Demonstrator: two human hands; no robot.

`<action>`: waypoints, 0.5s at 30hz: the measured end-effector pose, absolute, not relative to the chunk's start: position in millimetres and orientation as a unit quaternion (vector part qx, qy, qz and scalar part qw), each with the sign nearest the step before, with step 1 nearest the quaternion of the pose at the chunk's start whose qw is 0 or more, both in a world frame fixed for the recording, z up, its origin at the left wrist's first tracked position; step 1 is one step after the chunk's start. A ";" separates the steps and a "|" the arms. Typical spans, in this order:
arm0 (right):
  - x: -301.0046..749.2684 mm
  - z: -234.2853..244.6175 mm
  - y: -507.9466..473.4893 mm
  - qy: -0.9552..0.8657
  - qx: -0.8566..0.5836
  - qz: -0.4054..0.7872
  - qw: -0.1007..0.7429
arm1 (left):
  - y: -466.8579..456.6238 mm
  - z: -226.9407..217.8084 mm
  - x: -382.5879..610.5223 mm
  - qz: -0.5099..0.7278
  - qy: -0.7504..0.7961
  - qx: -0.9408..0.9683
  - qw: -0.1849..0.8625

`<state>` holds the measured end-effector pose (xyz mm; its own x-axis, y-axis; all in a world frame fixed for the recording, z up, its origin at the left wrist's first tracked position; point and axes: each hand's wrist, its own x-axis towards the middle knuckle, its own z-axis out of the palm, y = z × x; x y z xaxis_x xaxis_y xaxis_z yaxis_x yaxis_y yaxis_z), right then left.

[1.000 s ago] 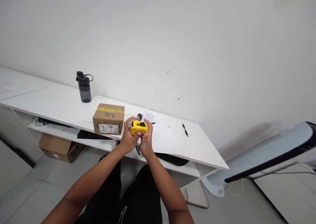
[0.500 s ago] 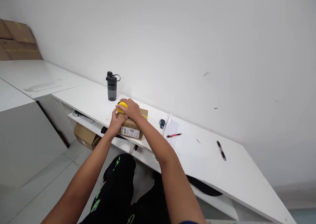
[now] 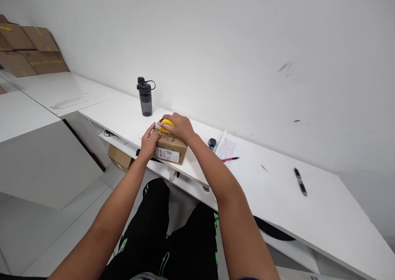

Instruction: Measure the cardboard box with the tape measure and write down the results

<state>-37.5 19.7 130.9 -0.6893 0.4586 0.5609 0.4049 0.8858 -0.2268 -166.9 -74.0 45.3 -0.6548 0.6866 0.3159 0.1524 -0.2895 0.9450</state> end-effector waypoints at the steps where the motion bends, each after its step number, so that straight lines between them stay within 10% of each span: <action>1: -23.3 130.9 22.8 -0.918 -0.243 0.040 0.312 | -73.8 45.8 -166.3 0.714 0.561 0.370 0.194; 15: 70.5 121.1 38.6 -0.898 -0.294 0.036 0.326 | -70.0 48.5 -168.4 0.716 0.559 0.375 0.183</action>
<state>70.5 38.6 121.1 -0.6145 0.5521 0.5635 0.5053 0.8240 -0.2563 -168.4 -70.0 48.5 -0.6512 0.6819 0.3329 0.1569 -0.3082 0.9383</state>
